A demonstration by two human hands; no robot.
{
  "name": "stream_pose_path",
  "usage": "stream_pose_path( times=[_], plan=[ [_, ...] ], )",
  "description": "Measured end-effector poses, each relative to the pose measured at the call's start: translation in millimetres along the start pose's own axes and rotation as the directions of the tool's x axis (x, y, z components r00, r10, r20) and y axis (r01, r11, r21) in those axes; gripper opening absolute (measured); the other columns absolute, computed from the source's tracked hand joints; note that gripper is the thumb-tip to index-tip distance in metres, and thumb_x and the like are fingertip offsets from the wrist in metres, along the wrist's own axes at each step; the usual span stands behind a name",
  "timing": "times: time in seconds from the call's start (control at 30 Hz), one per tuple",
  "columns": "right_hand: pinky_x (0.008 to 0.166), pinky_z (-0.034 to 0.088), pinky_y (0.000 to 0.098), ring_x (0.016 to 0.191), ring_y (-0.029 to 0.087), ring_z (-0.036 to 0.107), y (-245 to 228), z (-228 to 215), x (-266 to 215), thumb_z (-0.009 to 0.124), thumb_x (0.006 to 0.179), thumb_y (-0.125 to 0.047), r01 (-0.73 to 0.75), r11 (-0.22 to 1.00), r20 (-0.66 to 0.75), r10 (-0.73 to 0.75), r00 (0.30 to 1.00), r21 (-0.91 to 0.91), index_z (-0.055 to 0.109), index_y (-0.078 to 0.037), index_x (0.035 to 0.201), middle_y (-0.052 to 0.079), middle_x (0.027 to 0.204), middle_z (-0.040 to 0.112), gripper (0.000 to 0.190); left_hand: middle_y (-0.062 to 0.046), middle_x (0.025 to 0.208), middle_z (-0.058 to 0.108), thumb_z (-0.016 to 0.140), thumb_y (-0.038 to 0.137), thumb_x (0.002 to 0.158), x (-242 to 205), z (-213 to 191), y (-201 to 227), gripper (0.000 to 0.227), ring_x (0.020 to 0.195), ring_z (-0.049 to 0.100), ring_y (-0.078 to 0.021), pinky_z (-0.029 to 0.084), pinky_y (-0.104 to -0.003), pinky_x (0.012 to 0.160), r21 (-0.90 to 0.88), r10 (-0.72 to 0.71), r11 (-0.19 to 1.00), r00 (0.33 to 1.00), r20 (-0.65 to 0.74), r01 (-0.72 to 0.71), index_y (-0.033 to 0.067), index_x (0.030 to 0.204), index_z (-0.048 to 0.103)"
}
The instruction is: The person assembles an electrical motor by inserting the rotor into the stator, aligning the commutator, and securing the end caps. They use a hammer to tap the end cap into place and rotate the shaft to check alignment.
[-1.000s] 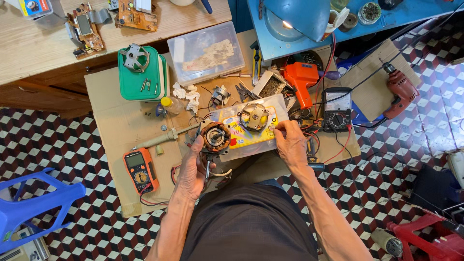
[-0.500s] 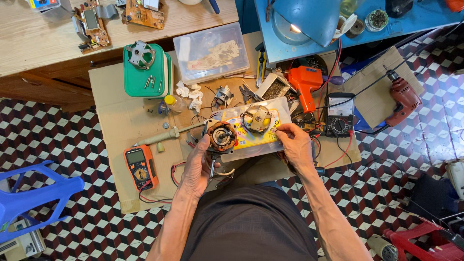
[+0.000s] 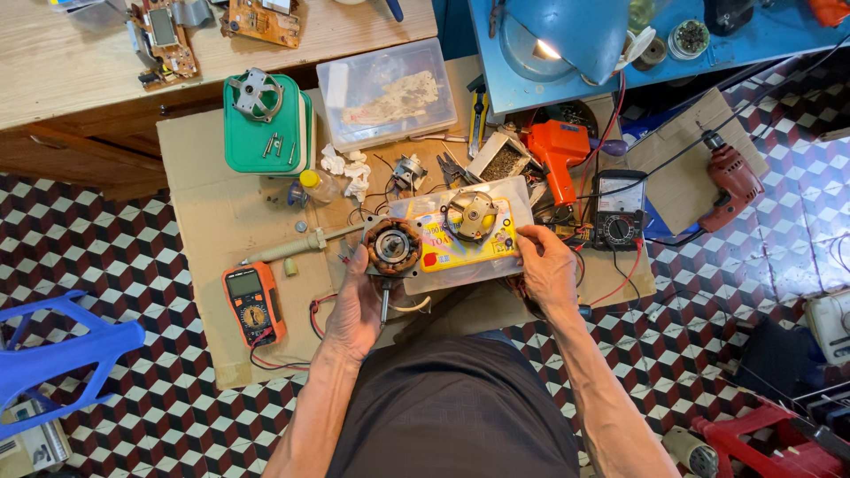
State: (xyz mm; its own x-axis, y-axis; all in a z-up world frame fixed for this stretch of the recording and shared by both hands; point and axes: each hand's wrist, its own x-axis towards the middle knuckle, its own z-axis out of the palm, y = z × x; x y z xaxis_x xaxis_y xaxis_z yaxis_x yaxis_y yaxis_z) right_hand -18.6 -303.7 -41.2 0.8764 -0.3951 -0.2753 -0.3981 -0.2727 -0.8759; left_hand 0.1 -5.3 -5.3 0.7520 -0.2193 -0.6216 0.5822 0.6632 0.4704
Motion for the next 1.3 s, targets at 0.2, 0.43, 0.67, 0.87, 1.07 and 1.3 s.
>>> stream_pose_path(
  times=[0.2, 0.43, 0.67, 0.87, 1.07, 1.3],
  plan=[
    [0.077, 0.054, 0.0282, 0.086, 0.013, 0.068, -12.9, -0.5, -4.0, 0.066, 0.100, -0.012, 0.266, 0.945, -0.032, -0.277, 0.960, -0.191, 0.071, 0.000, 0.114, 0.008, 0.101, 0.071, 0.019, -0.016, 0.130, 0.067, 0.072, 0.050, 0.092, -6.3, 6.4, 11.0, 0.070, 0.115, 0.068, -0.0308, 0.059, -0.046, 0.097, -0.202, 0.025, 0.979, 0.979, 0.202, 0.016, 0.0039, 0.142, 0.054],
    [0.071, 0.052, 0.0352, 0.076, 0.024, 0.064, -24.1, 10.7, -10.6, 0.072, 0.092, -0.013, 0.246, 0.884, -0.021, -0.277, 0.961, -0.399, 0.072, -0.002, 0.111, 0.013, 0.095, 0.063, 0.022, -0.015, 0.132, 0.066, 0.072, 0.049, 0.090, -5.7, 2.4, 19.7, 0.070, 0.116, 0.068, -0.0302, 0.061, -0.042, 0.094, -0.158, 0.079, 0.986, 0.985, 0.151, -0.054, 0.0068, 0.143, 0.052],
    [0.078, 0.053, 0.0366, 0.084, 0.025, 0.066, -11.4, 3.7, -8.7, 0.065, 0.100, -0.011, 0.275, 0.869, -0.074, -0.332, 0.940, -0.412, 0.071, -0.001, 0.111, 0.013, 0.101, 0.065, 0.016, -0.014, 0.131, 0.065, 0.077, 0.047, 0.086, -8.9, -3.6, 17.2, 0.073, 0.116, 0.068, -0.0289, 0.062, -0.044, 0.093, -0.143, 0.078, 0.988, 0.989, 0.128, -0.059, 0.0088, 0.143, 0.051],
    [0.074, 0.053, 0.0372, 0.080, 0.025, 0.065, -14.1, 6.9, -19.0, 0.067, 0.096, -0.014, 0.256, 0.873, -0.031, -0.295, 0.955, -0.416, 0.070, -0.003, 0.112, 0.013, 0.100, 0.063, 0.020, -0.016, 0.129, 0.067, 0.078, 0.048, 0.085, -7.9, -5.4, 14.7, 0.076, 0.114, 0.070, -0.0312, 0.062, -0.044, 0.093, -0.152, 0.023, 0.988, 0.989, 0.147, 0.000, 0.0056, 0.143, 0.052],
    [0.072, 0.052, 0.0385, 0.078, 0.026, 0.065, -23.2, 11.4, -21.0, 0.070, 0.094, -0.014, 0.276, 0.848, -0.012, -0.315, 0.949, -0.453, 0.070, -0.003, 0.109, 0.014, 0.099, 0.062, 0.018, -0.015, 0.126, 0.068, 0.077, 0.046, 0.086, -8.2, -4.3, 11.7, 0.071, 0.112, 0.070, -0.0293, 0.063, -0.046, 0.089, -0.118, 0.022, 0.993, 0.993, 0.120, -0.007, 0.0063, 0.139, 0.053],
    [0.072, 0.053, 0.0382, 0.078, 0.026, 0.065, -26.0, 8.1, -22.6, 0.068, 0.095, -0.012, 0.328, 0.826, 0.026, -0.357, 0.934, -0.458, 0.069, -0.003, 0.107, 0.014, 0.098, 0.062, 0.016, -0.013, 0.123, 0.069, 0.077, 0.047, 0.086, -8.8, -8.7, 10.5, 0.069, 0.108, 0.071, -0.0250, 0.064, -0.045, 0.088, -0.092, 0.025, 0.996, 0.994, 0.109, -0.015, 0.0060, 0.137, 0.055]
  ],
)
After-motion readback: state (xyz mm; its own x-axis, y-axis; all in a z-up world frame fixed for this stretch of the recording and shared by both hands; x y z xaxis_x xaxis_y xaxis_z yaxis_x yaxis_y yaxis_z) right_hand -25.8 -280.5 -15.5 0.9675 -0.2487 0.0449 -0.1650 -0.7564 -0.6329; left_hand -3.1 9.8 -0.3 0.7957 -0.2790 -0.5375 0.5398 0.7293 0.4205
